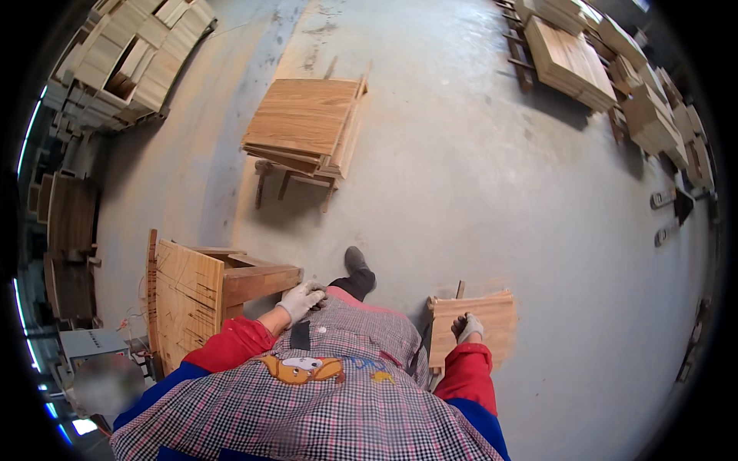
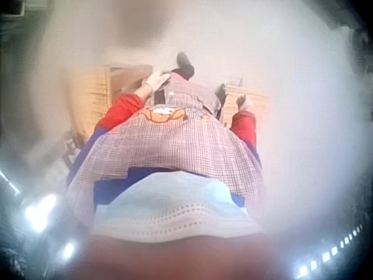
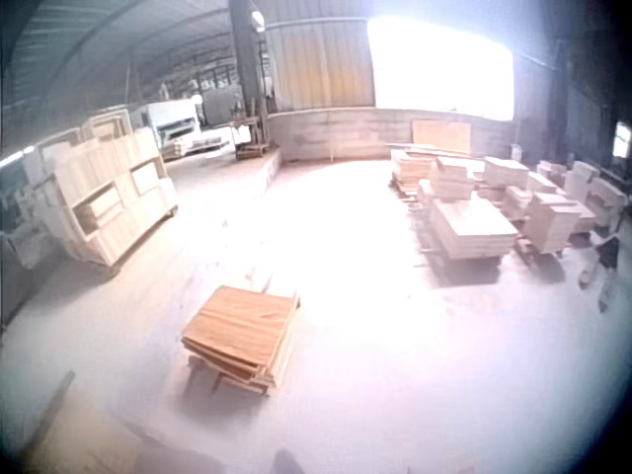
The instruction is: The person picks up a wood panel, places it onto a guide under a machine, and uses a tape measure to check the width of the panel.
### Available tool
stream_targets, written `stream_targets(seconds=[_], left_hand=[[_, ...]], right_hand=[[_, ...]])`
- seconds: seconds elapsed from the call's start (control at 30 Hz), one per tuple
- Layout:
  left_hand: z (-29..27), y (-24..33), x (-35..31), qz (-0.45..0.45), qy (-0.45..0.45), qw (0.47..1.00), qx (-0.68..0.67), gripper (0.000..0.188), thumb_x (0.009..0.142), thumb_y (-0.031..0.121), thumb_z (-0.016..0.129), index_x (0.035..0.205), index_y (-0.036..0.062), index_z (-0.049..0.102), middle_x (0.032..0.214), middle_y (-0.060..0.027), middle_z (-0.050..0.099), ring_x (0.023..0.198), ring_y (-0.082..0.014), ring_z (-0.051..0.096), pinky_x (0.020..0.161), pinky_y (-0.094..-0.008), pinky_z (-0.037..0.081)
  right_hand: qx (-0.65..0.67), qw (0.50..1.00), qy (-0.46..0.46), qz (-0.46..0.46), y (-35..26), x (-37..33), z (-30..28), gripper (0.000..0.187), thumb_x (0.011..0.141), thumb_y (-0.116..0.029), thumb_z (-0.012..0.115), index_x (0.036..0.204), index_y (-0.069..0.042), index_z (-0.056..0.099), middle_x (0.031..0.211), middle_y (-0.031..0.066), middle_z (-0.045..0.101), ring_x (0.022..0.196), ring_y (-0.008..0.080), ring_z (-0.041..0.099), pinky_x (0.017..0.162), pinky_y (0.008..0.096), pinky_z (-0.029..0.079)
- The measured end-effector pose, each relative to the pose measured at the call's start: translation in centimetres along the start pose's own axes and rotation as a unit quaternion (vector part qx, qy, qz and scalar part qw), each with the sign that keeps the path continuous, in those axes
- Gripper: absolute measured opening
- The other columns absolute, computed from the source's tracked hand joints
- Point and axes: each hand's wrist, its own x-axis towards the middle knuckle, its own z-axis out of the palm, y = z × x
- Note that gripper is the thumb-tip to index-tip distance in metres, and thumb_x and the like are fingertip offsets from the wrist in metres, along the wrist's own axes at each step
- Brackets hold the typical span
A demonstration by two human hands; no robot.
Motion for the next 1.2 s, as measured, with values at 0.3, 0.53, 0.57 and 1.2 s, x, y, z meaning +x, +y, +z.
stream_targets(seconds=[0.3,0.53,0.57,1.2], left_hand=[[-15.6,3.5,6.7,0.105,0.184,0.968,-0.132,0.026,0.084,0.014,0.051,0.104,-0.0019,0.051,0.089,-0.0087,0.058,0.081,-0.0160,0.057,0.072,-0.0284,0.047],[-23.3,6.1,2.9,0.025,0.429,0.858,0.282,0.020,0.080,0.017,0.051,0.093,0.0028,0.055,0.087,-0.0131,0.059,0.082,-0.0313,0.056,0.079,-0.0390,0.044],[-23.9,5.4,2.4,0.021,0.451,0.831,0.324,0.018,0.078,0.018,0.052,0.090,0.0052,0.056,0.086,-0.0136,0.060,0.081,-0.0327,0.056,0.080,-0.0405,0.043],[-23.8,4.1,2.1,-0.202,0.424,0.792,0.391,0.010,0.076,0.019,0.055,0.080,0.0097,0.057,0.078,-0.0066,0.059,0.077,-0.0255,0.056,0.075,-0.0391,0.042]], right_hand=[[-0.420,0.895,-0.116,-0.098,2.2,-2.3,33.9,0.018,0.082,-0.015,0.051,0.099,-0.007,0.054,0.068,0.0053,0.053,0.049,0.0182,0.051,0.043,0.0300,0.043],[-0.685,0.645,-0.208,-0.267,4.5,2.4,56.7,0.054,0.075,-0.021,0.063,0.123,-0.005,0.044,0.091,0.0105,0.060,0.067,0.0174,0.058,0.055,0.0290,0.047],[-0.710,0.603,-0.188,-0.312,4.9,3.9,58.5,0.058,0.074,-0.021,0.065,0.125,-0.005,0.042,0.093,0.0113,0.059,0.069,0.0177,0.058,0.056,0.0295,0.047],[-0.558,0.826,-0.043,-0.070,-0.8,8.0,71.2,0.050,0.071,-0.001,0.064,0.112,-0.015,0.039,0.087,0.0066,0.055,0.059,0.0192,0.053,0.047,0.0331,0.045]])
